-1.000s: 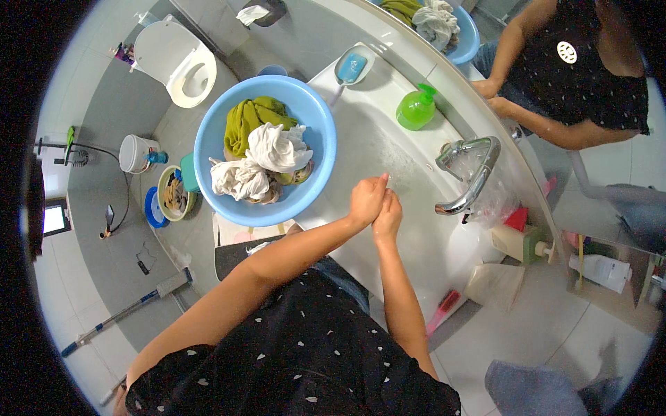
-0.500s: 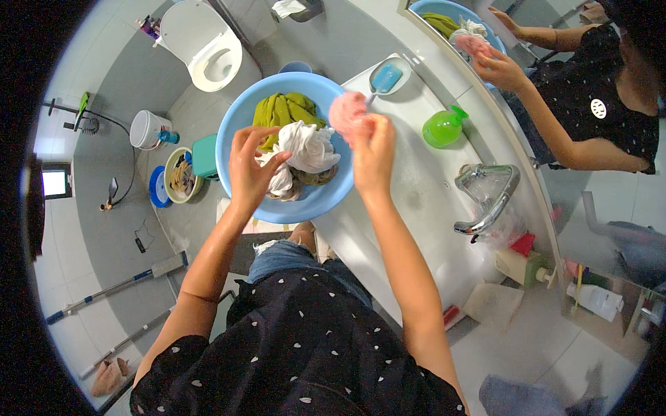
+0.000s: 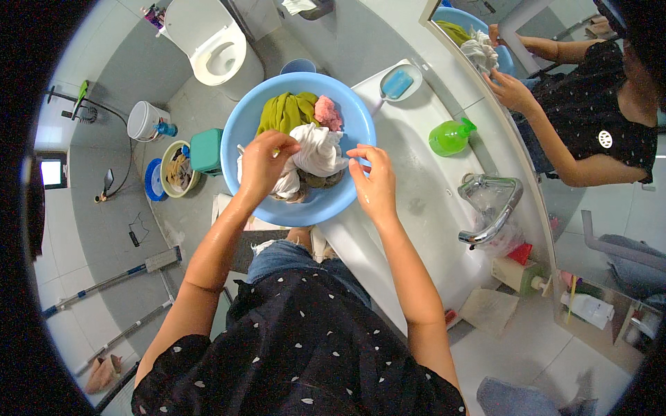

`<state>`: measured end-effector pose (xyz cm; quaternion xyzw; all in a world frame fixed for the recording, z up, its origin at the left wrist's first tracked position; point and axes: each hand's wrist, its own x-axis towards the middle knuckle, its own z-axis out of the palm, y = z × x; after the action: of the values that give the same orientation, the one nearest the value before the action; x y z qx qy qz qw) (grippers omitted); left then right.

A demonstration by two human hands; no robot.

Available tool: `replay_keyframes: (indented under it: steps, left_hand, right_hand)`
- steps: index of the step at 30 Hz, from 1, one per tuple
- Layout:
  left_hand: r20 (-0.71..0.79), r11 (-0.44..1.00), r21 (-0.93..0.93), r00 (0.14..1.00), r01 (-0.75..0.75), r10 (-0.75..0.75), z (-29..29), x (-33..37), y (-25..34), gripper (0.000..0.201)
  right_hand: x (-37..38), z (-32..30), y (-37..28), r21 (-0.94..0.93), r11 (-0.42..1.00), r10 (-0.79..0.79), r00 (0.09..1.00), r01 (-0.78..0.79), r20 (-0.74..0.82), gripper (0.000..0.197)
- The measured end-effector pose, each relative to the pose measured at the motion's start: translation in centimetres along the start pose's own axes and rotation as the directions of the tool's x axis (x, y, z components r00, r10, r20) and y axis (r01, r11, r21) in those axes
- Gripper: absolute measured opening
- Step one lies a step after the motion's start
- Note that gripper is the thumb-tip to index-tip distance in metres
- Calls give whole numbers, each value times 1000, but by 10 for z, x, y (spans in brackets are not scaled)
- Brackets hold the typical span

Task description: The person hand-washes various garments in a bathroom. They scrub and rinse a white cloth and a pink cloth at the sink, then squat to wash a beige garment in a basin on the floor before returning to the sink to rinse it.

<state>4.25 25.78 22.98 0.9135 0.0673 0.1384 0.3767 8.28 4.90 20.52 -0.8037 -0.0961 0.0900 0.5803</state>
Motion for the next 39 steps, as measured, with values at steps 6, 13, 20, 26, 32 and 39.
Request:
replay_keyframes:
  steps: [6, 13, 20, 26, 32, 39]
  left_hand:
    - [-35, 840, -526, 983, 137, -183, -73, 12, -18, 11]
    - [-517, 945, -304, 813, 118, -268, -162, 6, -81, 20]
    - [-288, 493, 635, 774, 595, -564, -184, -32, -210, 87]
    - [-277, 796, 107, 787, 596, -551, -169, -61, -227, 66]
    - [-365, 571, 493, 752, 657, -549, -161, -144, -219, 87]
    - [-452, 339, 476, 557, 811, -697, -179, -277, -197, 78]
  right_hand:
    - [-5, -5, -3, 69, 997, 27, 999, -24, -41, 14]
    - [-11, -6, 9, 56, 998, 31, 999, -29, -38, 14]
    - [-16, -5, 8, -88, 996, -36, 998, 33, -44, 16]
    - [-23, -12, 10, -285, 952, -132, 990, 115, -41, 22]
    - [-37, -9, -1, -305, 942, -145, 989, 141, 10, 24]
    - [-27, 10, -7, -271, 933, -250, 968, 235, -21, 30]
